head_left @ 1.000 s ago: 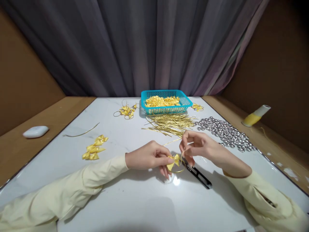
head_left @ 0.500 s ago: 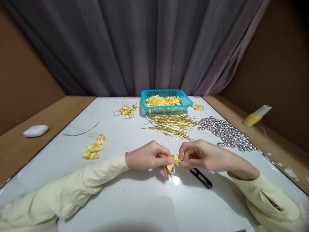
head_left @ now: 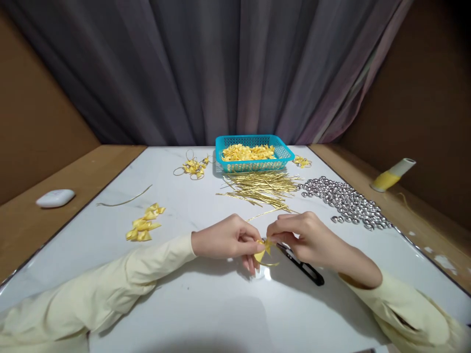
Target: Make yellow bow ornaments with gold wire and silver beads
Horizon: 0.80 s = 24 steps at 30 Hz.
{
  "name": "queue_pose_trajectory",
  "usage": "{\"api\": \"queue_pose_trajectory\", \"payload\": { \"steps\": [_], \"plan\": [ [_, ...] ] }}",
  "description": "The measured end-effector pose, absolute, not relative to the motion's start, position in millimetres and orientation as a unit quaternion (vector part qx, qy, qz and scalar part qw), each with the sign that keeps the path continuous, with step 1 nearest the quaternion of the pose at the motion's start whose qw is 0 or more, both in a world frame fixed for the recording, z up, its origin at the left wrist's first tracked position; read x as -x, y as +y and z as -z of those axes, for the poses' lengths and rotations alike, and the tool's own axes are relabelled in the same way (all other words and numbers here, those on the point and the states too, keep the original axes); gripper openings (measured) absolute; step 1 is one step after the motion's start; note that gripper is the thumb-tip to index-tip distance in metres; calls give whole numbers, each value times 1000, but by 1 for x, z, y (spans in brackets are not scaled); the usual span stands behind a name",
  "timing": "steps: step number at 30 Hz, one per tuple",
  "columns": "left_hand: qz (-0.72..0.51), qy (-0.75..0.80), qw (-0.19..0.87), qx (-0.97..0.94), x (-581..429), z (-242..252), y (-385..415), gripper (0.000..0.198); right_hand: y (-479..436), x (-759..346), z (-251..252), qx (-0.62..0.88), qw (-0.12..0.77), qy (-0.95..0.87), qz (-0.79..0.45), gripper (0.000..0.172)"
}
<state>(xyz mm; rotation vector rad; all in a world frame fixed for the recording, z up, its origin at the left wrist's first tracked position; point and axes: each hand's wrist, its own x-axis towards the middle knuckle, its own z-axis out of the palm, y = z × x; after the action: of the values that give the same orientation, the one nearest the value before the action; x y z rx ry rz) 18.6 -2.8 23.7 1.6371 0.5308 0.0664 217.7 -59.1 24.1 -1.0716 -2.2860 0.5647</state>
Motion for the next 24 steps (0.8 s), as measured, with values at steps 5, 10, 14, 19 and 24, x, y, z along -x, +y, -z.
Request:
{"api": "queue_pose_trajectory", "payload": {
  "steps": [5, 10, 14, 19, 24],
  "plan": [
    [-39, 224, 687, -690, -20, -27, -3, 22, -55, -217, -21, 438, 286, -815, -249, 15],
    [-56, 226, 699, -676, -21, -30, -2, 20, -56, -216, -26, 454, 310, -794, -261, 8],
    [-77, 223, 707, -666, -20, -32, -1, 19, -58, -217, -28, 463, 324, -788, -243, 9],
    [-97, 224, 711, -659, -21, -32, 0, 19, -61, -218, -29, 468, 329, -791, -217, 10],
    [-104, 226, 715, -653, -21, -31, -1, 18, -63, -216, -30, 474, 313, -791, -225, 10]
  ]
}}
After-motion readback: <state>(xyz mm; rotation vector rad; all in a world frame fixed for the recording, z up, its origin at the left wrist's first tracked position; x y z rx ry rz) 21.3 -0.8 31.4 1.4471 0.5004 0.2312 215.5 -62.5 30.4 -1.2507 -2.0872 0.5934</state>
